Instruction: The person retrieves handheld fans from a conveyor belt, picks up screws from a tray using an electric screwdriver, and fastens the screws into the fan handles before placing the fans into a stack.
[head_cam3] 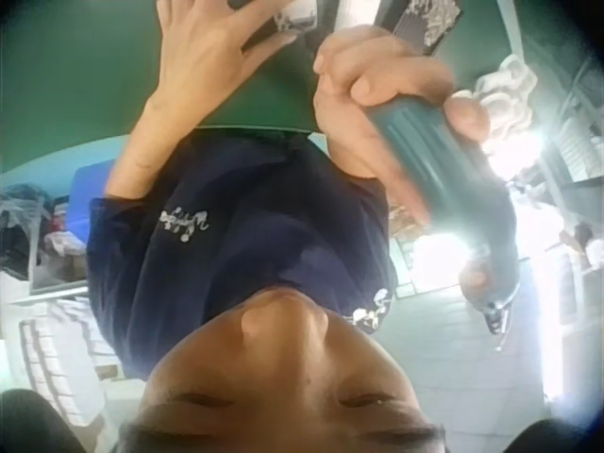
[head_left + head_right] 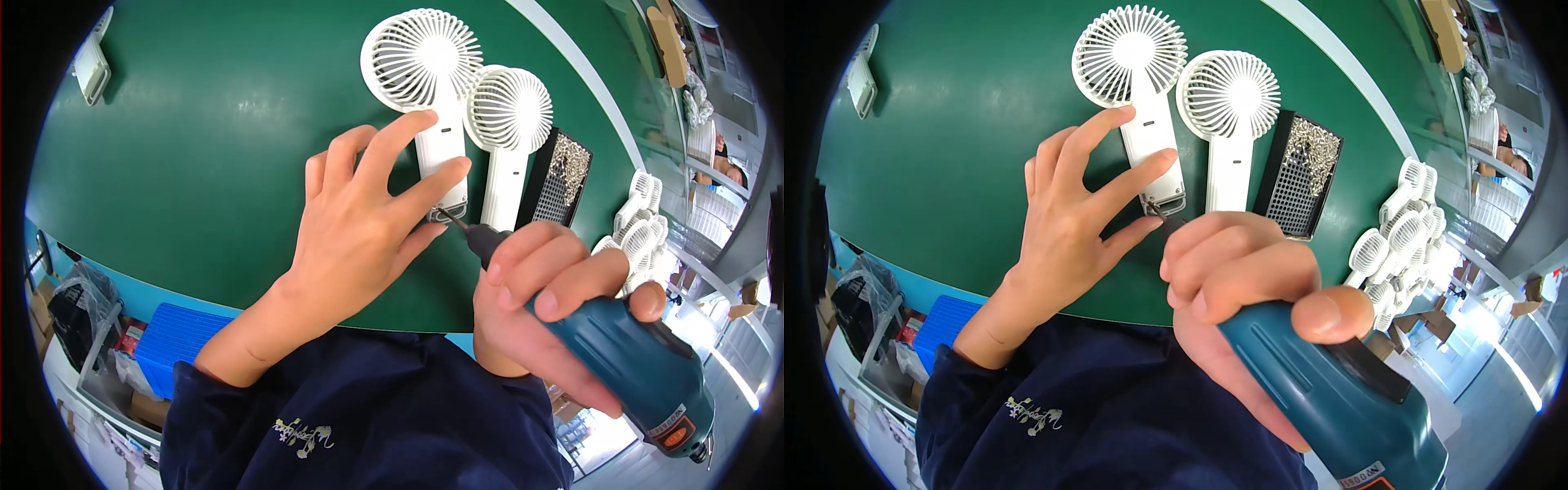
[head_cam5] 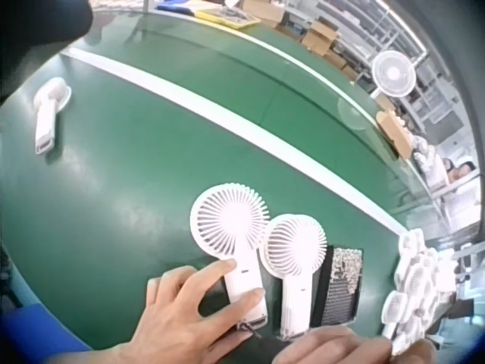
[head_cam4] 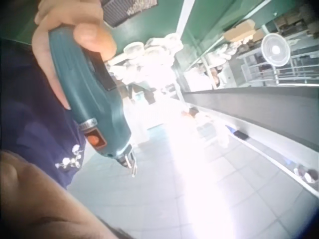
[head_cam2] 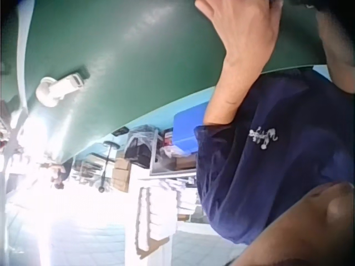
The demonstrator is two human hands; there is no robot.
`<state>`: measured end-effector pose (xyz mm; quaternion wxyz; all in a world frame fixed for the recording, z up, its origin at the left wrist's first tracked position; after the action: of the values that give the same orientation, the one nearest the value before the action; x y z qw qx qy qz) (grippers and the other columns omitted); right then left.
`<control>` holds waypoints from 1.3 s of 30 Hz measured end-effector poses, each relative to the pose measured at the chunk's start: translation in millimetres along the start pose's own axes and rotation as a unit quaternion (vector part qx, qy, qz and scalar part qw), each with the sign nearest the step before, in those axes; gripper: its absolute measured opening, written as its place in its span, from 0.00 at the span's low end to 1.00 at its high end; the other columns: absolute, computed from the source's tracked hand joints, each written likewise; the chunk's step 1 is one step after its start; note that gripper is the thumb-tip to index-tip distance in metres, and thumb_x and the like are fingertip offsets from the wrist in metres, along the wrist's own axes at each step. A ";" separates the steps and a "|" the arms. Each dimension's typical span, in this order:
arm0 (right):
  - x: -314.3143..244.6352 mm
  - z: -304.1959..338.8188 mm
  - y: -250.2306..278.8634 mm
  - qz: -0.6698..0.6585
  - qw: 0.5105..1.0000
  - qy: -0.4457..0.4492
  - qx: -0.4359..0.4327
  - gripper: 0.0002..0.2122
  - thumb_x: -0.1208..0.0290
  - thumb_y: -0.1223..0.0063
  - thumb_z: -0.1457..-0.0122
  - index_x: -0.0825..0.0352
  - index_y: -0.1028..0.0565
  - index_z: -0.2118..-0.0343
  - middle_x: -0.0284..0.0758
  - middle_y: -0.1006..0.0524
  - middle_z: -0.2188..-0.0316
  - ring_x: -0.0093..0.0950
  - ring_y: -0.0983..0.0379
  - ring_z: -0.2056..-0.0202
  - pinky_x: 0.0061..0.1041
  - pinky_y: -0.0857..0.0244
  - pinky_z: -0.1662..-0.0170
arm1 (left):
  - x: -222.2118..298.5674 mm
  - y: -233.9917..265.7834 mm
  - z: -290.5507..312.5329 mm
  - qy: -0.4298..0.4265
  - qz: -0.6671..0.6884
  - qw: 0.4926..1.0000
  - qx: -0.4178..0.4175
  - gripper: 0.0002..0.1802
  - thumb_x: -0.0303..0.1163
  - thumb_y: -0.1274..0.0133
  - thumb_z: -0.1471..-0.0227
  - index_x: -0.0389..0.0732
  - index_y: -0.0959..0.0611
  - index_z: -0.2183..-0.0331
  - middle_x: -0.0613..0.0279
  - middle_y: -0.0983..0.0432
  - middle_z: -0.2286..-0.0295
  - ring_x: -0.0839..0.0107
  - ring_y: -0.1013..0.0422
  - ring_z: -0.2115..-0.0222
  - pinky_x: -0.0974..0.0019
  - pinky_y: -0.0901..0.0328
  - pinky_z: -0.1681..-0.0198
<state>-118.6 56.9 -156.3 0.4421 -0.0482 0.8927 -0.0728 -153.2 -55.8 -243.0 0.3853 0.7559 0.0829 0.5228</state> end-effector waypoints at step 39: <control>-8.2 1.8 -9.4 0.063 0.998 0.003 -0.013 0.39 0.32 0.58 0.46 0.64 0.39 0.44 0.37 0.32 0.72 0.30 0.35 0.81 0.32 0.38 0.77 | -2.2 0.9 1.0 0.016 0.026 0.999 0.014 0.36 0.28 0.32 0.74 0.56 0.20 0.55 0.65 0.38 0.45 0.59 0.37 0.52 0.58 0.44 0.54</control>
<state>-112.1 48.7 -149.3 0.4423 0.0022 0.8962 -0.0330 -153.6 -58.1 -244.3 0.3600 0.7544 0.0766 0.5435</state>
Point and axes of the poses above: each hand's wrist, its own z-axis away from the middle knuckle, its own y-axis out of the back of the hand, x = y × z, the point moved 9 cm from there along -z, towards the middle knuckle
